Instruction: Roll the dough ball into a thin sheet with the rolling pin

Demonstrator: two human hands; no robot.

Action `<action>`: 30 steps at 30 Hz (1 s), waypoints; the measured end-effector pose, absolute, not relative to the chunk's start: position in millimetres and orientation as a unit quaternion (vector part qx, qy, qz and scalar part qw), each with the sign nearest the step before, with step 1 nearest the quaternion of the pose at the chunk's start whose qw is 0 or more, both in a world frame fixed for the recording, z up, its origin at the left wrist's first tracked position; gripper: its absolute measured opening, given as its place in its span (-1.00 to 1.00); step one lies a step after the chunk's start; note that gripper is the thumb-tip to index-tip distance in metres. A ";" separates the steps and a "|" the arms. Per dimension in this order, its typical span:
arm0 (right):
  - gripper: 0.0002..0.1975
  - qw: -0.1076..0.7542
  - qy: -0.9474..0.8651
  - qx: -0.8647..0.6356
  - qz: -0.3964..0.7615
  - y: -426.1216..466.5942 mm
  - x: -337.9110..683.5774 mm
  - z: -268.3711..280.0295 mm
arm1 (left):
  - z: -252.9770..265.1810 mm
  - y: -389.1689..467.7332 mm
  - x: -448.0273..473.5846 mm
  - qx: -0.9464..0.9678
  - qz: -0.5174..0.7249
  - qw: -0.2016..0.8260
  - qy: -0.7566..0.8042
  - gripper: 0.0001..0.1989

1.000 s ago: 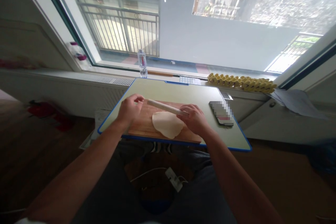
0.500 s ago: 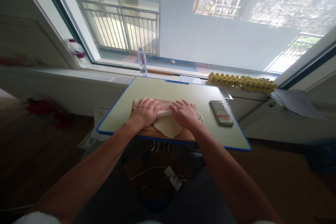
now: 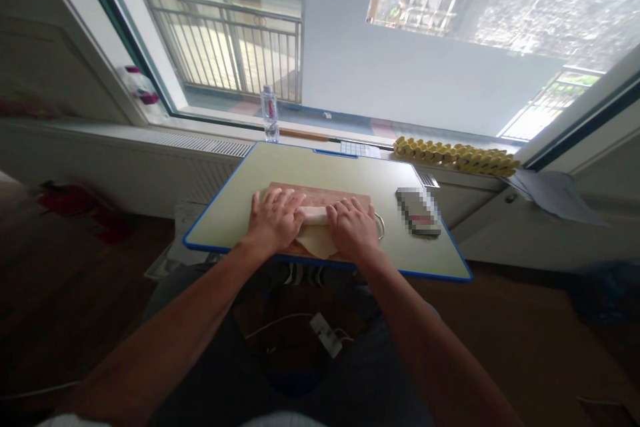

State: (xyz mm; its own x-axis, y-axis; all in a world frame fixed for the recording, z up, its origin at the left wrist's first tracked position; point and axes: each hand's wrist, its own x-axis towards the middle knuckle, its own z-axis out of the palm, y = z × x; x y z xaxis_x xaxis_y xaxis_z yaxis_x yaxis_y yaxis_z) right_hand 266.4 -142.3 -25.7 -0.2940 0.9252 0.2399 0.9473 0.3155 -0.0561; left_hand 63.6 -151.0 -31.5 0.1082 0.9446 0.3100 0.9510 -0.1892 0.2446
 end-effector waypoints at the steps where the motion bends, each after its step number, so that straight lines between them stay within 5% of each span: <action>1: -0.51 0.107 -0.807 -0.579 -0.053 -136.3 265.1 -24.5 | -31.2 -146.1 63.4 -0.743 -0.203 0.007 -0.637 -0.48; 30: -0.35 0.081 -0.770 -0.632 0.038 -40.8 254.8 -21.1 | -12.0 -51.7 50.0 -0.744 -0.081 -0.087 -0.658 -0.40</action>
